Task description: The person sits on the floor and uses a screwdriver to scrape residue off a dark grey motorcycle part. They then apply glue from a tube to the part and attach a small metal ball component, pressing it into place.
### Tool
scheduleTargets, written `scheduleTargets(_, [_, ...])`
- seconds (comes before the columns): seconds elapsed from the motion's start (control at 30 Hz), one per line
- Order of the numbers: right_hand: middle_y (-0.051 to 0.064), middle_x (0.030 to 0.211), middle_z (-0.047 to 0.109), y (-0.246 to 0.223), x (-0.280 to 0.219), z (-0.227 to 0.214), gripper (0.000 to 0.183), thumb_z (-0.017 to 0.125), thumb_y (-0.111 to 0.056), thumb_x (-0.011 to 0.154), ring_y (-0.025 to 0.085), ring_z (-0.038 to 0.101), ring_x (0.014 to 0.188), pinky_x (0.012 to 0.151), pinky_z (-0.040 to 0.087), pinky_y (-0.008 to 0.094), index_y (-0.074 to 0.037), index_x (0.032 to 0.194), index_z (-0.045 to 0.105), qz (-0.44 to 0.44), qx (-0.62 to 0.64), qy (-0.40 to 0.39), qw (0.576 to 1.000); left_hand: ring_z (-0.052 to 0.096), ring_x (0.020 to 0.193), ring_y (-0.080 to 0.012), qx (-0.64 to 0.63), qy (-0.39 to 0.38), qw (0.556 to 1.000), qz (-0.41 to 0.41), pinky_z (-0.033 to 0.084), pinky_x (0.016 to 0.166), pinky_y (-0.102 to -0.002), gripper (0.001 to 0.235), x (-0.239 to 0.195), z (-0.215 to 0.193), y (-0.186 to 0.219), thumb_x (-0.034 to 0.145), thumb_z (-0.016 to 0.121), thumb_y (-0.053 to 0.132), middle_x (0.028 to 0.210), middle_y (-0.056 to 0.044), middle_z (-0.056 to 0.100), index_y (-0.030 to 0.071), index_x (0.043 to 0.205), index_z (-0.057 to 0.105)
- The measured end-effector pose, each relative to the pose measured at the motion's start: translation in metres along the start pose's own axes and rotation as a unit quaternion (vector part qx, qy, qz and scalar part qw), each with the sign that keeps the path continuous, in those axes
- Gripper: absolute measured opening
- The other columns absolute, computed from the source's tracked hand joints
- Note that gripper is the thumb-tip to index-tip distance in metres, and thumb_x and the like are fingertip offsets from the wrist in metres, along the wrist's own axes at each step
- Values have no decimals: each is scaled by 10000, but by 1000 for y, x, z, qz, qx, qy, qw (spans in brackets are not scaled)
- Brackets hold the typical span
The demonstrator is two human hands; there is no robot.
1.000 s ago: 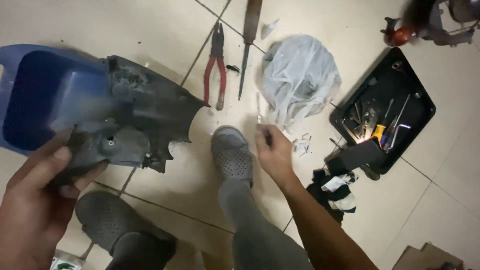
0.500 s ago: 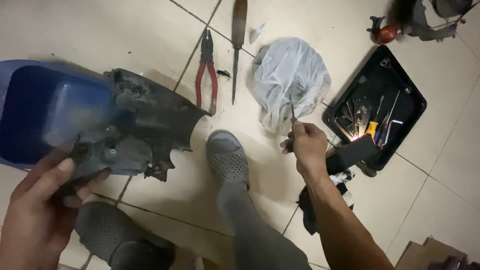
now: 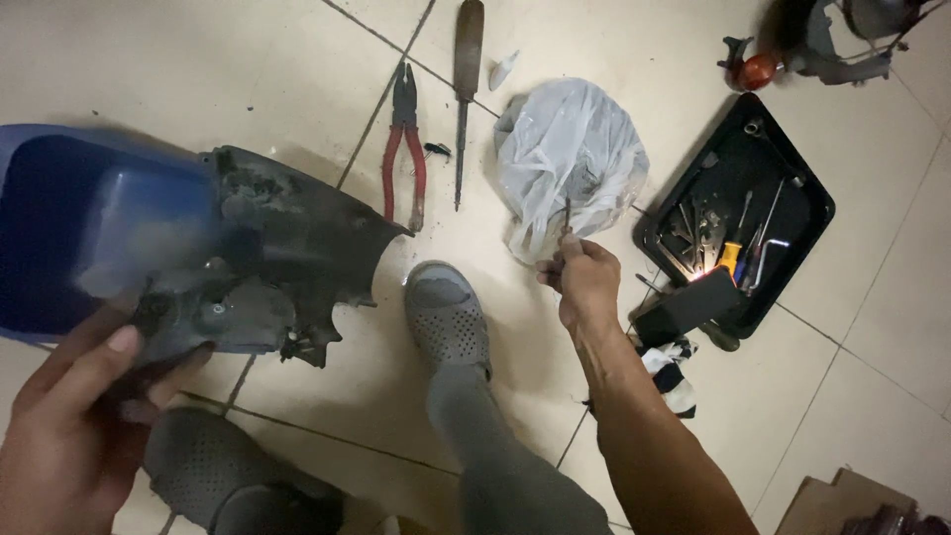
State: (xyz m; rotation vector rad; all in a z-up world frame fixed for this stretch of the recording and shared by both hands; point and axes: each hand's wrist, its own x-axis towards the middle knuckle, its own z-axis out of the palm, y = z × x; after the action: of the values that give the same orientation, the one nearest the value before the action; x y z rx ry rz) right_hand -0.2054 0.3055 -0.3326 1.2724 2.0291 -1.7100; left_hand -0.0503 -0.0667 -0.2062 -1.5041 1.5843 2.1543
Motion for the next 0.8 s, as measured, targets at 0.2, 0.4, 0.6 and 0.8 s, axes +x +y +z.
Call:
scheduleTargets(0.2, [95,727,513,18,10,-8,196,586,-160,1027,243,591,554,501,497,367,-2,911,602,-23,50,-9,998,400,588,-110,-15,-36,999,11,244,468,-174,455,15,-18,-16,981,498,209,1016,-227,660,142,1422,586])
scheduleTargets(0.4, [130,750,543,1,-20,-14,196,581,-167,1029,258,597,593,542,510,383,27,1007,598,-32,31,-4,999,476,657,-155,-7,-54,998,31,225,465,-183,472,22,-25,-23,974,499,204,1046,-167,640,100,1427,581])
scheduleTargets(0.6, [143,696,599,-22,-63,-37,266,615,-219,1002,236,604,584,597,555,385,32,1068,672,-112,-69,-36,991,615,996,-99,19,31,999,-13,476,725,-233,333,23,-7,-14,959,592,208,1167,14,665,158,1283,649])
scheduleTargets(0.8, [193,710,603,-44,-133,-27,247,611,-149,1014,233,567,581,549,449,305,47,1151,674,-171,-130,-127,968,707,1003,-215,-161,-1,986,-33,563,862,-326,357,14,1,-6,822,666,104,1111,-84,749,50,1173,695])
